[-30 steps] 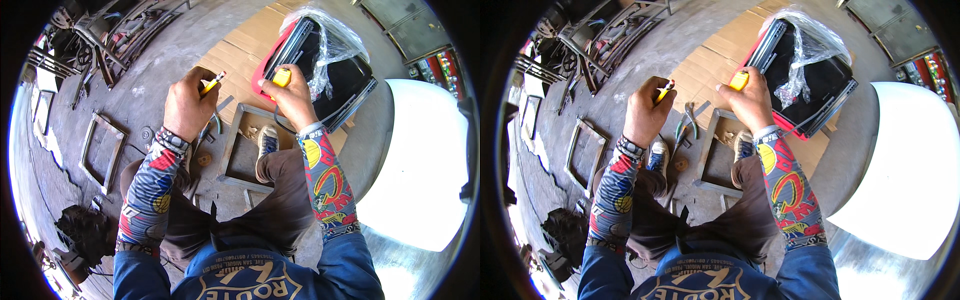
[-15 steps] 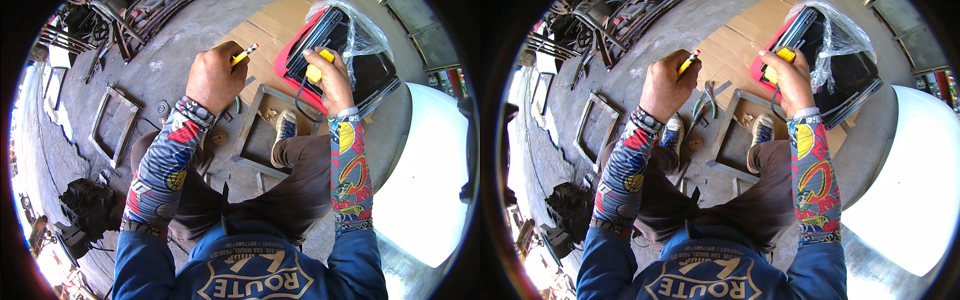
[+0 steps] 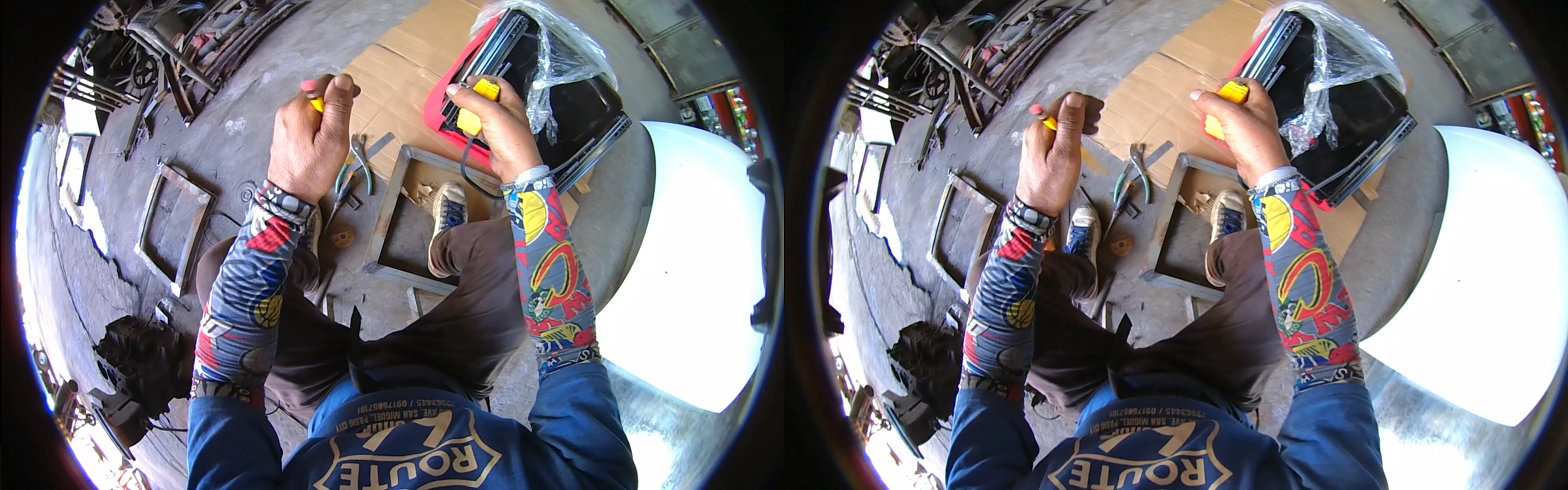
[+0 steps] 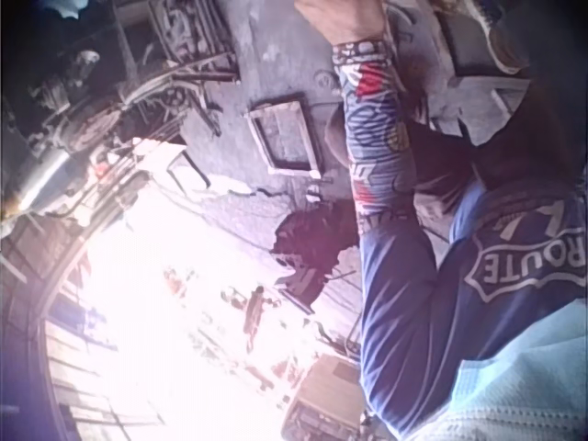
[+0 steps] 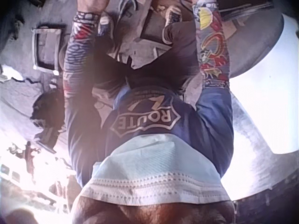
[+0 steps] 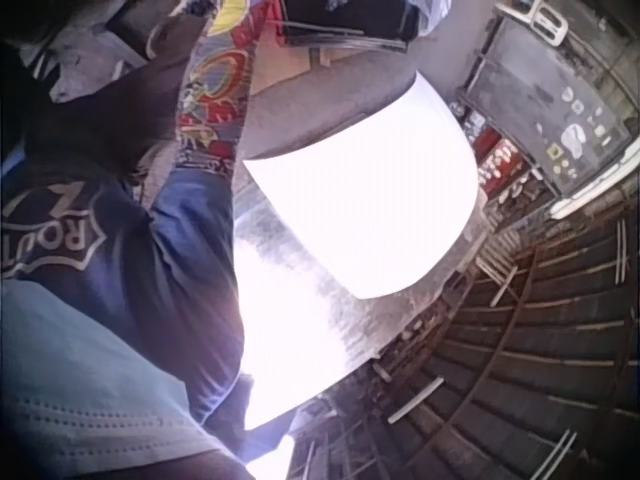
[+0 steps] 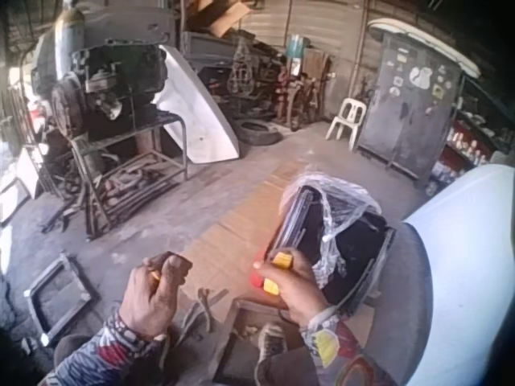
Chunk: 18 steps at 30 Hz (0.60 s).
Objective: The person marks a rectangular metal frame with a pencil, uses an angle grinder to smooth the edges, and then wipes the frame with a cloth. The person repeats these steps on multiple frames in a workshop setting.
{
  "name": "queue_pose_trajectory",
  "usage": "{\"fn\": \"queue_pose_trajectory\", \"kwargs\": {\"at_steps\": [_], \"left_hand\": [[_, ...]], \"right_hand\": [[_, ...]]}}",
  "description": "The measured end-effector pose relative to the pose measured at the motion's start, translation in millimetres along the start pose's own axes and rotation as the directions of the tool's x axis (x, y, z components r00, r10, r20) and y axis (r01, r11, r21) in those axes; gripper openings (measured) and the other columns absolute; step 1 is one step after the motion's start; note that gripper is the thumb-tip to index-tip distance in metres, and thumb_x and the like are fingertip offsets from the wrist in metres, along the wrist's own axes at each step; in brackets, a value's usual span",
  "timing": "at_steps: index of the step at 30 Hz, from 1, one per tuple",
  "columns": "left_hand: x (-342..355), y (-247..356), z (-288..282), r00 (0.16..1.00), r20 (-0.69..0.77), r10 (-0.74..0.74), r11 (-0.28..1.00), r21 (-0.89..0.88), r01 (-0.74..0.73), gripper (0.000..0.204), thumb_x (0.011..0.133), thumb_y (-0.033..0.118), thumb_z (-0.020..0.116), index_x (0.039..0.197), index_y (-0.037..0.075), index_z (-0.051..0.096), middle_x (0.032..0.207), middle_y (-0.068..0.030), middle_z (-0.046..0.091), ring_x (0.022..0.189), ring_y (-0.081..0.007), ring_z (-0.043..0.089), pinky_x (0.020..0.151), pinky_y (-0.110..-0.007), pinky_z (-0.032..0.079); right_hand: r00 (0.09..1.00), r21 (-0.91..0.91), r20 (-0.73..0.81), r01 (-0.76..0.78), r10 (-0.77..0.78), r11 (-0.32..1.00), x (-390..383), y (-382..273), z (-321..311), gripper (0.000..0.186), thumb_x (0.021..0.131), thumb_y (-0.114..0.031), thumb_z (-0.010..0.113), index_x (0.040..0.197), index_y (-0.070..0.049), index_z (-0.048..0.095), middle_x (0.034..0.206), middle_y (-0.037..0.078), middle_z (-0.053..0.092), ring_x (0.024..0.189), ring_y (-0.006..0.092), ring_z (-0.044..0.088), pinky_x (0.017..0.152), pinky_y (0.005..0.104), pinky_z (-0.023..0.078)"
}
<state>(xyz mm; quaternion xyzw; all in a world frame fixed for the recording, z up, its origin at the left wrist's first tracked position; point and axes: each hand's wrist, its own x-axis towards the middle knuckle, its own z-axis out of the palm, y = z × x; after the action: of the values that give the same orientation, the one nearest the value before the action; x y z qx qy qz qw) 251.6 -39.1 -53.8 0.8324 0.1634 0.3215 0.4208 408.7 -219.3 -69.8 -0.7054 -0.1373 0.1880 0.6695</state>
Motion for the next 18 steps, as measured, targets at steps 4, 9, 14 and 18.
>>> {"fn": "queue_pose_trajectory", "kwargs": {"at_steps": [4,9,14,18], "left_hand": [[-8,-1,-19,0.971,0.106,-0.213,0.975,-0.045,0.219,0.056,0.105,0.052,0.046,0.103,0.002,0.071,0.059,0.0006,0.05,0.051,-0.0093,0.047,0.049,-0.029,0.036],[-25,3,-40,0.959,0.279,-0.045,0.997,0.075,0.025,0.048,0.105,0.046,0.052,0.103,0.001,0.069,0.057,-0.0021,0.051,0.05,-0.0115,0.05,0.05,-0.03,0.041],[-37,-2,-61,0.929,0.355,-0.099,0.96,0.28,-0.004,0.04,0.104,0.038,0.056,0.104,0.001,0.069,0.059,-0.0083,0.057,0.048,-0.0186,0.056,0.05,-0.033,0.045],[-26,-12,-51,0.965,0.256,0.06,0.977,0.186,-0.11,0.027,0.099,0.026,0.064,0.108,0.001,0.069,0.078,-0.0157,0.068,0.07,-0.0255,0.069,0.068,-0.035,0.054]], "right_hand": [[0.998,0.058,-0.06,0.005,-0.001,0.998,-2,-3,-2,0.052,0.079,-0.021,0.085,0.117,-0.004,0.053,0.1,0.005,0.06,0.087,0.0131,0.062,0.075,0.0285,0.053],[0.961,0.136,-0.274,0.002,0.036,0.991,5,-9,-40,0.071,0.076,-0.021,0.086,0.129,-0.004,0.041,0.102,0.009,0.057,0.082,0.0161,0.061,0.061,0.0311,0.052],[0.923,0.221,-0.369,-0.029,0.111,0.975,-6,7,-76,0.078,0.075,-0.025,0.086,0.134,-0.006,0.037,0.106,0.012,0.056,0.088,0.0211,0.061,0.061,0.0333,0.054],[0.886,0.242,-0.371,-0.197,0.278,0.95,-42,19,-73,0.068,0.075,-0.024,0.084,0.128,-0.005,0.046,0.102,0.01,0.058,0.085,0.0223,0.061,0.062,0.0362,0.055]]}}
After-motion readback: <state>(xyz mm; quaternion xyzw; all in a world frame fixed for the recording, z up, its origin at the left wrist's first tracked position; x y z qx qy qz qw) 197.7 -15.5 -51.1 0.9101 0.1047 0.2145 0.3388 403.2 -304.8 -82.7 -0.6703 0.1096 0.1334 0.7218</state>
